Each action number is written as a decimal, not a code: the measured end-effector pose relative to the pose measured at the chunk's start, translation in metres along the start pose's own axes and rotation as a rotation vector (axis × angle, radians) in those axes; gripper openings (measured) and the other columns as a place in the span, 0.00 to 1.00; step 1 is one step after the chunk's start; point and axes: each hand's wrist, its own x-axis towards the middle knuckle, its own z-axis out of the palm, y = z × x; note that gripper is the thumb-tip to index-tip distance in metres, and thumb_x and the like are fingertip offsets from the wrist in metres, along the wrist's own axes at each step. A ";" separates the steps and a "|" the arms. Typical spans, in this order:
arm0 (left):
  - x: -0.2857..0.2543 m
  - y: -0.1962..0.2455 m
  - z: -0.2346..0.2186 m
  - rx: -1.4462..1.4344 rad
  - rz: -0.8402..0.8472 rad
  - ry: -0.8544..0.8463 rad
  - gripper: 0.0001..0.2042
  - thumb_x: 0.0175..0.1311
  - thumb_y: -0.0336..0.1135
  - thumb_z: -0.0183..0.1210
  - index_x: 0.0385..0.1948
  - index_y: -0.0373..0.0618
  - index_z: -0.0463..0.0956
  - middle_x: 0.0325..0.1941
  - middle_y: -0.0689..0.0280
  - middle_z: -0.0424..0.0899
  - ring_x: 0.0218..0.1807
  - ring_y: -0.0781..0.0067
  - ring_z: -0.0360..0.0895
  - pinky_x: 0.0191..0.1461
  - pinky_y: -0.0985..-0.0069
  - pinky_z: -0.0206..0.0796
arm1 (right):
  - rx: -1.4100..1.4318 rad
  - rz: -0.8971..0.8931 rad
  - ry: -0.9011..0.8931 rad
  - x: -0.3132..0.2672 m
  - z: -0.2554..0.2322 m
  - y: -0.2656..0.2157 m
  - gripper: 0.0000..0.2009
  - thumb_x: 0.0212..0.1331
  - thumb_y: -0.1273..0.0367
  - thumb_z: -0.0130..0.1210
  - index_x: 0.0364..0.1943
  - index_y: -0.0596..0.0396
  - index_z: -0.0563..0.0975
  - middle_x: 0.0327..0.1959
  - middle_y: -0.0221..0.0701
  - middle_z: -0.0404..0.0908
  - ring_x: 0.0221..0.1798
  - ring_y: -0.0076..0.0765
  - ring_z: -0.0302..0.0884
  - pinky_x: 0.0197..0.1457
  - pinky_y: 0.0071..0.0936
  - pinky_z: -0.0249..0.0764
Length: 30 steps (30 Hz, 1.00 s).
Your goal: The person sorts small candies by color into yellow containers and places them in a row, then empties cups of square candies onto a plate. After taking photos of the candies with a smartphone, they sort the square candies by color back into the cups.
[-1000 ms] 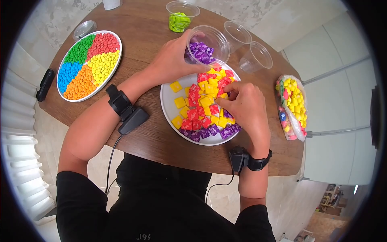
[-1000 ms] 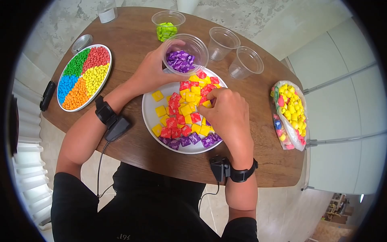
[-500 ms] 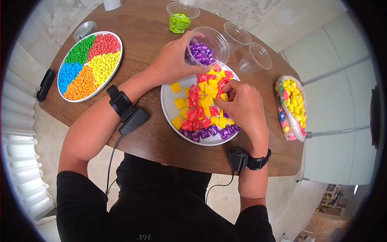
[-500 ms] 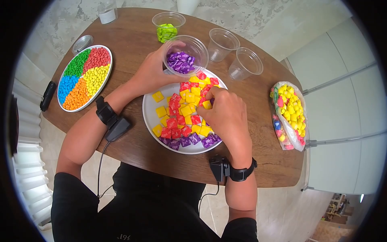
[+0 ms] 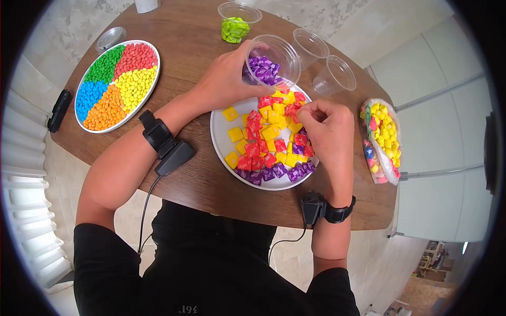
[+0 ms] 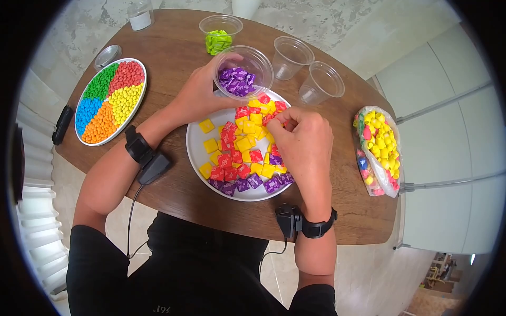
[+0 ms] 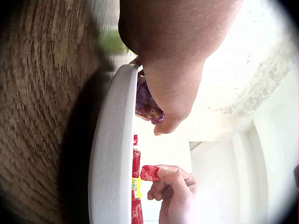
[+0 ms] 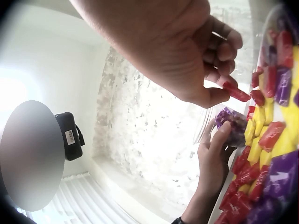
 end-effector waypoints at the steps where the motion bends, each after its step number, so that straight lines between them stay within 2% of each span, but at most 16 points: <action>1: 0.000 -0.001 0.000 -0.001 0.000 -0.001 0.41 0.51 0.50 0.80 0.65 0.41 0.70 0.58 0.48 0.85 0.59 0.49 0.85 0.64 0.59 0.76 | 0.039 0.001 -0.003 0.000 0.000 0.001 0.09 0.54 0.66 0.66 0.30 0.60 0.88 0.20 0.40 0.83 0.23 0.41 0.83 0.33 0.36 0.76; 7: 0.000 0.001 0.000 0.005 0.014 0.003 0.41 0.50 0.49 0.80 0.65 0.40 0.70 0.58 0.48 0.85 0.59 0.50 0.85 0.64 0.59 0.76 | 0.162 0.014 0.016 0.001 0.000 -0.001 0.11 0.57 0.65 0.67 0.29 0.63 0.87 0.19 0.38 0.82 0.21 0.33 0.81 0.31 0.32 0.73; 9: 0.000 0.004 -0.002 -0.016 -0.083 -0.045 0.41 0.49 0.40 0.82 0.67 0.40 0.71 0.65 0.53 0.82 0.65 0.61 0.82 0.71 0.65 0.72 | 0.137 0.028 0.007 0.003 -0.004 -0.003 0.12 0.58 0.65 0.68 0.29 0.63 0.86 0.18 0.38 0.82 0.20 0.33 0.80 0.31 0.32 0.73; 13: 0.001 0.004 -0.003 -0.002 -0.094 -0.054 0.41 0.49 0.39 0.82 0.67 0.40 0.70 0.65 0.54 0.82 0.65 0.61 0.82 0.70 0.65 0.72 | -0.005 0.088 -0.022 0.007 -0.016 0.002 0.15 0.61 0.62 0.68 0.27 0.63 0.86 0.16 0.38 0.81 0.20 0.32 0.80 0.30 0.32 0.73; 14: 0.001 0.002 -0.002 0.004 -0.046 -0.029 0.41 0.50 0.44 0.80 0.66 0.40 0.70 0.62 0.51 0.84 0.62 0.55 0.83 0.67 0.62 0.73 | -0.008 0.091 -0.018 0.008 -0.019 0.006 0.15 0.61 0.62 0.68 0.27 0.63 0.86 0.16 0.38 0.81 0.20 0.32 0.80 0.30 0.32 0.73; 15: 0.001 0.000 -0.001 0.010 0.002 -0.006 0.41 0.51 0.50 0.79 0.65 0.41 0.70 0.59 0.48 0.85 0.59 0.49 0.85 0.64 0.59 0.75 | -0.054 0.114 -0.068 0.009 -0.022 0.012 0.15 0.60 0.62 0.68 0.27 0.63 0.86 0.16 0.39 0.82 0.21 0.34 0.82 0.31 0.33 0.74; 19: 0.001 0.000 -0.001 0.006 -0.001 -0.014 0.41 0.51 0.50 0.79 0.65 0.41 0.70 0.59 0.48 0.85 0.60 0.49 0.85 0.65 0.59 0.75 | -0.183 0.117 -0.149 0.012 -0.024 0.026 0.16 0.58 0.60 0.69 0.27 0.62 0.87 0.18 0.40 0.83 0.24 0.42 0.86 0.34 0.38 0.77; 21: 0.001 0.004 -0.002 -0.017 -0.082 -0.044 0.41 0.49 0.39 0.81 0.67 0.40 0.70 0.63 0.54 0.83 0.64 0.63 0.82 0.70 0.66 0.72 | -0.182 0.135 -0.154 0.012 -0.024 0.025 0.16 0.57 0.59 0.69 0.27 0.61 0.87 0.19 0.41 0.84 0.25 0.44 0.86 0.35 0.38 0.77; 22: 0.001 0.005 -0.003 -0.019 -0.079 -0.045 0.41 0.49 0.39 0.81 0.67 0.40 0.70 0.63 0.54 0.83 0.64 0.63 0.82 0.70 0.66 0.72 | -0.177 0.150 -0.163 0.011 -0.024 0.025 0.16 0.56 0.59 0.70 0.28 0.61 0.87 0.19 0.42 0.85 0.27 0.46 0.87 0.36 0.39 0.78; 30: 0.003 0.005 -0.002 -0.050 -0.090 -0.040 0.41 0.50 0.41 0.81 0.67 0.40 0.70 0.62 0.51 0.83 0.63 0.61 0.83 0.69 0.65 0.72 | -0.204 0.083 -0.266 0.011 -0.029 0.033 0.14 0.50 0.61 0.72 0.30 0.60 0.88 0.24 0.43 0.86 0.30 0.43 0.87 0.37 0.37 0.78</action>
